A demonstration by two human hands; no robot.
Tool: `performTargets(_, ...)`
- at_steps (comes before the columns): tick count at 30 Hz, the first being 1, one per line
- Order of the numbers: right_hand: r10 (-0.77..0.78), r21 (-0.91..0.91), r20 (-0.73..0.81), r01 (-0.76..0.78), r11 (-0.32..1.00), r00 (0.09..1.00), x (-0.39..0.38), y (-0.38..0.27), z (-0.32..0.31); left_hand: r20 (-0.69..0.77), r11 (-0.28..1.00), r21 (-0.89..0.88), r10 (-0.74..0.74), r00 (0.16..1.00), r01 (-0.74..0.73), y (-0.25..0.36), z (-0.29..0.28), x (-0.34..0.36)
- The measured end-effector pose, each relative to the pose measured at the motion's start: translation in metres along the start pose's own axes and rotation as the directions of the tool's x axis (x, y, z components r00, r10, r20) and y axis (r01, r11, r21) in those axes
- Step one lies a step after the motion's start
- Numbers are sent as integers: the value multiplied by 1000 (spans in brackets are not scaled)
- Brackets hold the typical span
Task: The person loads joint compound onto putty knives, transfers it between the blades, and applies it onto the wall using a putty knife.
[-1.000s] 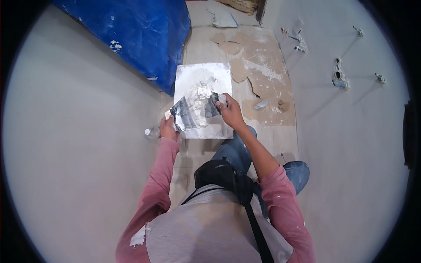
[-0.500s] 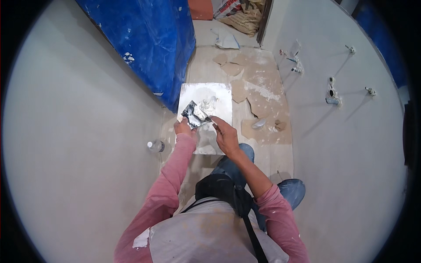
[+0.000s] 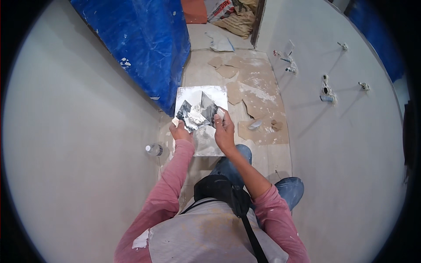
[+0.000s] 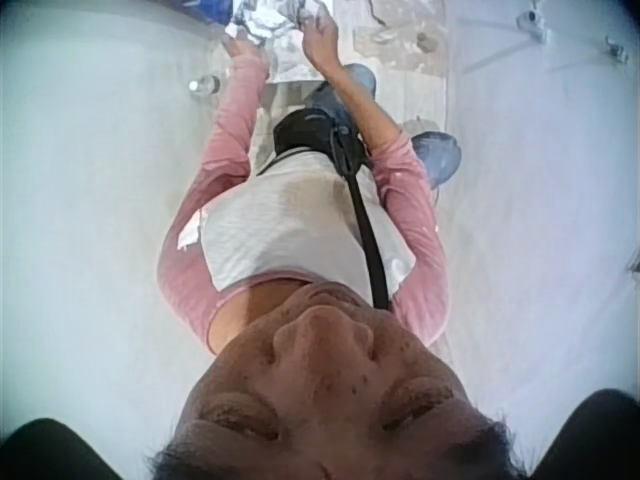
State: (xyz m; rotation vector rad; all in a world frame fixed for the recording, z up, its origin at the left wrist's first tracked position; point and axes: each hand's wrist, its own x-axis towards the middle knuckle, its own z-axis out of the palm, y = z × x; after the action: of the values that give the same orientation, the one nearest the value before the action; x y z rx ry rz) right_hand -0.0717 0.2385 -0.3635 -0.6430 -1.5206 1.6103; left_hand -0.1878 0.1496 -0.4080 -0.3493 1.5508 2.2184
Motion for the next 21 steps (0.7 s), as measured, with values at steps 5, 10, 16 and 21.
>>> performTargets(5,-192,-257,142,224,940,971,-11,1,-16,-30,1000,1,-7,1000,7,8,20,-17)
performTargets(10,-284,-463,195,343,817,939,-20,13,-45,164,995,-98,-9,986,26,12,9,-3)
performTargets(16,-141,-258,-222,82,963,965,-17,-16,-49,229,996,-84,24,973,-5,18,16,-27)
performTargets(21,-233,-104,-354,209,972,906,-33,-43,-47,227,997,-60,-26,973,41,10,38,-71)
